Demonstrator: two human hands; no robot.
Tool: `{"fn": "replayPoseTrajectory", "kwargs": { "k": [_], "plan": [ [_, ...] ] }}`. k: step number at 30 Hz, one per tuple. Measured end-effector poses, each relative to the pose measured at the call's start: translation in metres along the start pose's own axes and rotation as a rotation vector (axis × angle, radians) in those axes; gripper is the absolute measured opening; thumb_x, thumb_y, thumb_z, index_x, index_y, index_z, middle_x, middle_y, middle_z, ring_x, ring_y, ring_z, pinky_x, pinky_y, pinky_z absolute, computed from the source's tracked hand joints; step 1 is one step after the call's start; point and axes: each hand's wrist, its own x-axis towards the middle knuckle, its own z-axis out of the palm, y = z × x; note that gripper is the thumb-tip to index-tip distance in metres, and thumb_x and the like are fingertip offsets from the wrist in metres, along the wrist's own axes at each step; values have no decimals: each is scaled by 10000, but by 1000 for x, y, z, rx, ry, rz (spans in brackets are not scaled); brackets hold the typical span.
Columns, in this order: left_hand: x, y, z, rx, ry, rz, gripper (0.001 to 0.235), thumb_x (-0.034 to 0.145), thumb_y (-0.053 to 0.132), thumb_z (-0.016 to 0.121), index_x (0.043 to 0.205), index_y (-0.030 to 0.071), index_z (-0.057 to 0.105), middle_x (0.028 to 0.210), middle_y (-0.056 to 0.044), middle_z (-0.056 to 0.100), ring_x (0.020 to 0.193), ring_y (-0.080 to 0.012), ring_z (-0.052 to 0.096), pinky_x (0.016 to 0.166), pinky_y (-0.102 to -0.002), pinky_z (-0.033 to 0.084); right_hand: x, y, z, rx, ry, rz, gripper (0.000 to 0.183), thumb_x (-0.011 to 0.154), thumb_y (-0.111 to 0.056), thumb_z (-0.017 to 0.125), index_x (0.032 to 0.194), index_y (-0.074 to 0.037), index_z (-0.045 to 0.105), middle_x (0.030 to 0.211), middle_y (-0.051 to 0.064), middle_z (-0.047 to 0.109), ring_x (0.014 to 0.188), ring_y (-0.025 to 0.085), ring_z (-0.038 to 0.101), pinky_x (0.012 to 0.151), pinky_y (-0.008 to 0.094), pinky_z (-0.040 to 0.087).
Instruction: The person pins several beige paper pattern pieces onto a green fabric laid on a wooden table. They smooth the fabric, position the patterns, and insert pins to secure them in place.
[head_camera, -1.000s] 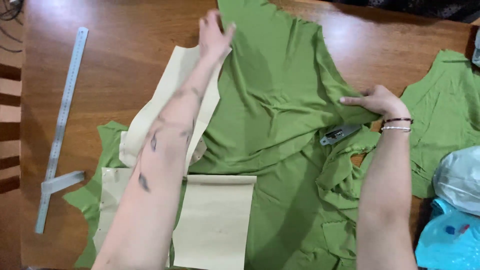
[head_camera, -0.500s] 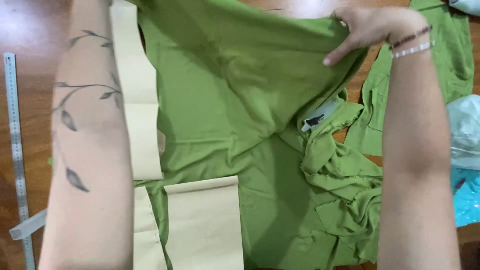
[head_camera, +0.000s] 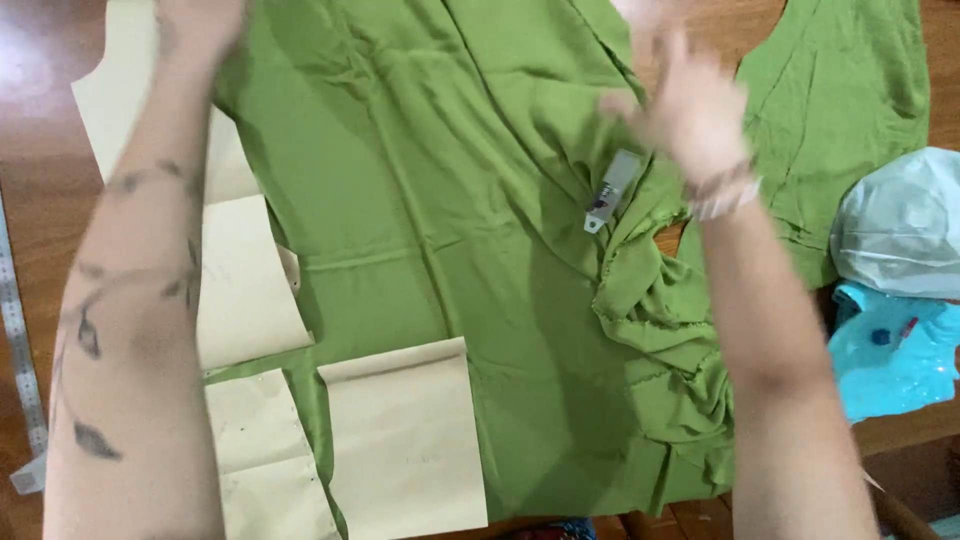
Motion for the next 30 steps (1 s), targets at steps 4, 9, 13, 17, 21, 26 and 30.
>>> {"fn": "replayPoseTrajectory", "kwargs": {
  "k": [4, 9, 13, 17, 21, 26, 30],
  "plan": [
    [-37, 36, 17, 5, 8, 138, 531, 996, 33, 773, 1430, 16, 467, 1315, -225, 432, 998, -294, 516, 801, -350, 533, -65, 22, 79, -223, -213, 172, 1106, 793, -937, 461, 1516, -109, 346, 567, -53, 435, 428, 79, 407, 376, 197, 319],
    [-95, 108, 51, 80, -267, 196, 461, 956, 166, 700, 1348, 3, 521, 1377, -270, 412, 1191, -382, 520, 1065, -507, 425, -107, 37, 131, 121, -25, 89, 702, 855, -535, 677, 1395, -149, 449, 1074, 201, 596, 893, 428, 637, 698, 558, 535],
    [-142, 160, 66, 167, -356, 407, 451, 875, 147, 756, 1289, 62, 602, 1368, -253, 491, 1179, -446, 608, 1003, -538, 493, -109, 89, 179, 465, 291, -22, 136, 1035, -233, 643, 1166, -198, 655, 1017, 76, 586, 930, 311, 686, 817, 420, 572],
    [-184, 180, 74, 282, -517, 372, 399, 938, 244, 682, 1324, 161, 624, 1376, -186, 556, 1295, -337, 554, 1143, -534, 342, -126, 120, 169, 559, 362, 11, 112, 1003, -178, 711, 1105, -141, 684, 925, 109, 621, 858, 304, 675, 777, 408, 556],
    [-241, 191, 76, 302, -396, 376, 327, 976, 279, 659, 1279, 155, 641, 1266, -132, 616, 1213, -306, 606, 1067, -483, 420, -156, 120, 141, 633, 337, 34, 311, 959, -209, 815, 1164, -57, 636, 971, 161, 632, 849, 320, 689, 703, 413, 555],
    [-332, 188, 73, 231, -308, 195, 286, 977, 305, 632, 1231, 176, 646, 1175, -58, 645, 1114, -248, 653, 970, -406, 497, -213, 65, 125, 580, 85, -67, 934, 753, -495, 928, 1411, -31, 455, 1195, 324, 568, 1138, 540, 572, 953, 638, 462],
    [-390, 210, 70, 178, -323, 43, 260, 963, 299, 637, 1208, 217, 656, 1156, -20, 652, 1102, -235, 655, 913, -395, 531, -222, 113, 170, 386, 127, -177, 519, 792, -81, 846, 1261, -107, 625, 1167, 188, 611, 1098, 397, 620, 936, 504, 505]
  ]
}}
